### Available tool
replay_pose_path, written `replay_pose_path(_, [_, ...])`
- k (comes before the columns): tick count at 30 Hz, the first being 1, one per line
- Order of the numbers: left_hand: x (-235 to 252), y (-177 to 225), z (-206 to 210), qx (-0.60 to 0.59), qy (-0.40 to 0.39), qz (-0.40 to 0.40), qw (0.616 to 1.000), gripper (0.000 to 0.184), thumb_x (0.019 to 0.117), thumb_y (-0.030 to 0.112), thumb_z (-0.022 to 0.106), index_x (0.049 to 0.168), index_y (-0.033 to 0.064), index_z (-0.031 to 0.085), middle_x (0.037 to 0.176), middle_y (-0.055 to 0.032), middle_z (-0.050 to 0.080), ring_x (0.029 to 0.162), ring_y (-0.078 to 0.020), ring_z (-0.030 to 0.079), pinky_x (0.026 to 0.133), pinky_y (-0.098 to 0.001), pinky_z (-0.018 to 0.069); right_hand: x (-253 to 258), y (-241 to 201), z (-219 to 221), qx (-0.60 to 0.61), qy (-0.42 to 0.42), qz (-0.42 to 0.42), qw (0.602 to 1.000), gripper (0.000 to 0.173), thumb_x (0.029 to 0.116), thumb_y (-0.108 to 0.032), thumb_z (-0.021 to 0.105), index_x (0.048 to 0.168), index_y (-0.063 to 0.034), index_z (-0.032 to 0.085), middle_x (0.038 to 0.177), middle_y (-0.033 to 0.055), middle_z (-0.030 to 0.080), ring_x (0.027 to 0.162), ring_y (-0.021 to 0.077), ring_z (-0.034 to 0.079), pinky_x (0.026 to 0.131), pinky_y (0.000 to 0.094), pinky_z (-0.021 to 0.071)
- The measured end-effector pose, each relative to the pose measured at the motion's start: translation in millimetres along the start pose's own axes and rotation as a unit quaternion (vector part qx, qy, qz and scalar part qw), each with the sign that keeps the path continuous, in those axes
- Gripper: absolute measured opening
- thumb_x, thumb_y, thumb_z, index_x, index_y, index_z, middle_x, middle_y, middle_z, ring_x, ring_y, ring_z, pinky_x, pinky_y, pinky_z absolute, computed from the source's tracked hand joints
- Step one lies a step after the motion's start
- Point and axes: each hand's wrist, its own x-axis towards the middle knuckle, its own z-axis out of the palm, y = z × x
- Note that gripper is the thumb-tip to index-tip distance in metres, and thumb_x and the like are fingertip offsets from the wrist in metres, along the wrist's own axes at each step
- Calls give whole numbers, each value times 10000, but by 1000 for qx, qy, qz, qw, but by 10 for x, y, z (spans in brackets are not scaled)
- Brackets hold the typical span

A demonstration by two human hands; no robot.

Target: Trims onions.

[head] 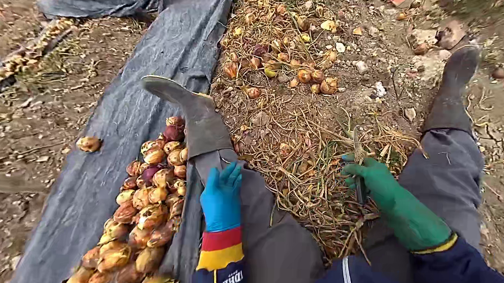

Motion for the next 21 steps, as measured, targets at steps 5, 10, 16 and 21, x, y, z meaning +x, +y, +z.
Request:
replay_pose_path(5, [747, -405, 2024, 332, -193, 190, 904, 379, 1071, 241, 513, 1385, 62, 630, 1151, -38, 764, 1051, -162, 738, 951, -410, 616, 255, 35, -206, 17, 33, -41, 998, 423, 961, -166, 711, 1373, -186, 616, 1023, 98, 767, 815, 277, 758, 736, 441, 658])
replay_pose_path(10, [1609, -1095, 3388, 642, -261, 329, 642, 519, 979, 79, 482, 1465, 221, 593, 1393, -27, 658, 1283, -234, 626, 1072, -553, 497, 391, 200, -431, 101, 22, -3, 995, 333, 1003, -152, 656, 1333, -132, 626, 1001, 127, 774, 790, 288, 760, 716, 409, 654])
replay_pose_path(16, [2051, -1405, 4244, 613, -370, 331, 615, 570, 929, 356, 678, 1467, 193, 580, 1478, -13, 592, 1384, -192, 536, 1167, -512, 417, 520, 91, -626, 188, 24, 5, 982, 359, 1004, -154, 657, 1359, -130, 615, 1023, 136, 768, 789, 299, 752, 715, 416, 651])
replay_pose_path(21, [2183, -1371, 4385, 633, -395, 233, 624, 797, 872, 481, 750, 1522, 107, 480, 1432, -167, 593, 1336, -349, 558, 1105, -635, 431, 508, 30, -713, 218, 24, -5, 976, 360, 1020, -158, 633, 1373, -104, 591, 1029, 138, 767, 821, 304, 757, 735, 428, 655])
